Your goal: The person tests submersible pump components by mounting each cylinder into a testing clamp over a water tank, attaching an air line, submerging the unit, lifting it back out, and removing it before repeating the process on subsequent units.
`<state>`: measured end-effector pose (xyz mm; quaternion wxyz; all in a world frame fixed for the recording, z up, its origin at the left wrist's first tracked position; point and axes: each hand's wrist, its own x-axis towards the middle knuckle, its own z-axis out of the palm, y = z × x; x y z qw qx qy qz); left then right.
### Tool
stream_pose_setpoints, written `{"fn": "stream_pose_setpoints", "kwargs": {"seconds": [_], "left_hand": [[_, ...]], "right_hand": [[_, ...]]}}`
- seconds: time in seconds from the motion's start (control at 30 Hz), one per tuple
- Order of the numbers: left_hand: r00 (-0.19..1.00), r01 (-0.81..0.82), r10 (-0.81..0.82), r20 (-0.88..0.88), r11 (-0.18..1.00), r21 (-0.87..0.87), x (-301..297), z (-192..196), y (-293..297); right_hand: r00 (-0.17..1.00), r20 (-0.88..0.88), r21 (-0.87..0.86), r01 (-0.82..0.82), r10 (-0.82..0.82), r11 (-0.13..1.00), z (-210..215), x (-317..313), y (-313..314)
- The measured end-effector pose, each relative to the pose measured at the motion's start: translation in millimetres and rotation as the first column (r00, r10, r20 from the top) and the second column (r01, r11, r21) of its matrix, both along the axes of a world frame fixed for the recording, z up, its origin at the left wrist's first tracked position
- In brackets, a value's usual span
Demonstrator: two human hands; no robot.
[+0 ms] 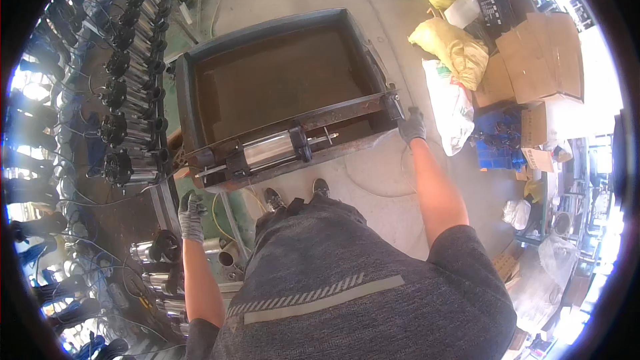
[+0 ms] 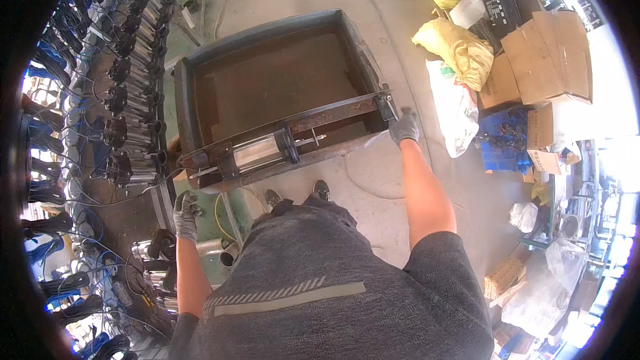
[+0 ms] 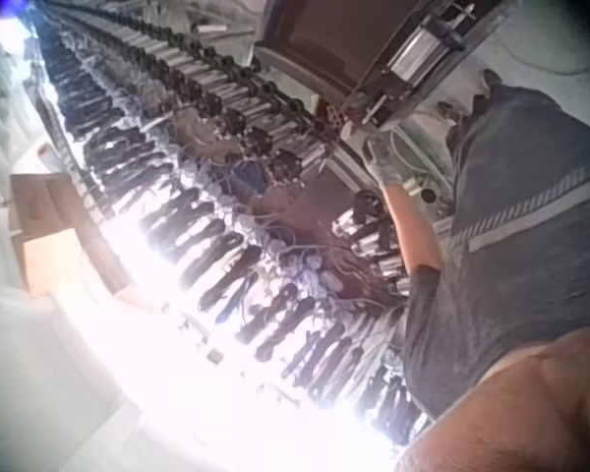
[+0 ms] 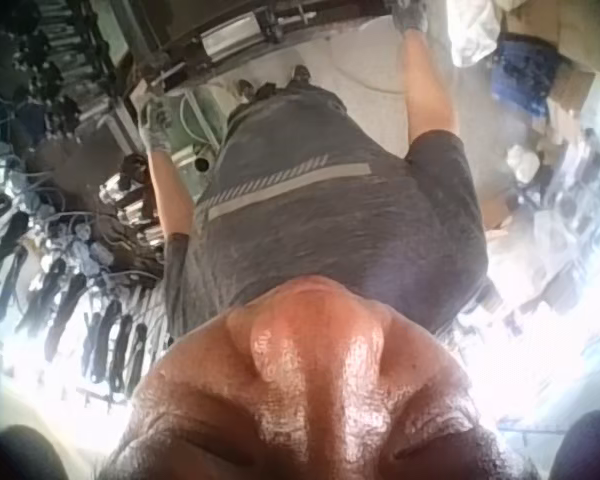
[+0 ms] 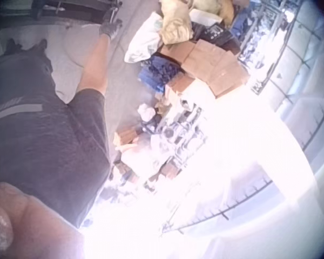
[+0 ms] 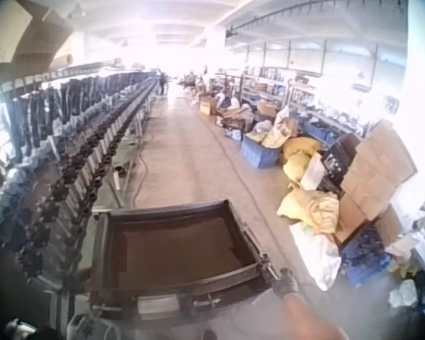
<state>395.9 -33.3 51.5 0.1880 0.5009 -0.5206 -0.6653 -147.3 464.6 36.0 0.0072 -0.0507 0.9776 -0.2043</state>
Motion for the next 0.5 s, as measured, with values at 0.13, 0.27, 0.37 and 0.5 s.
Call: {"fn": "stream_pose_setpoints", "kwargs": {"seconds": [0.13, 0.27, 0.37, 0.5], "left_hand": [[0.999, 0.004, -0.009, -0.037, 0.992, -0.124, -8, 8, 32], [0.993, 0.114, -0.116, 0.009, 0.961, -0.251, -46, 52, 72], [0.954, 0.255, -0.293, -0.059, 0.901, -0.350, -98, 92, 108], [0.887, 0.363, -0.441, -0.136, 0.849, -0.383, -166, 133, 159]], "right_hand": [[0.953, 0.296, 0.124, -0.105, 0.064, 0.987, -38, -11, 44], [0.339, 0.904, -0.401, 0.465, 0.260, 0.790, 3, -9, 37], [0.544, 0.734, -0.631, 0.324, 0.407, 0.705, 40, 53, 5], [0.763, 0.254, -0.854, -0.112, 0.595, 0.508, 55, 171, -69]]}}
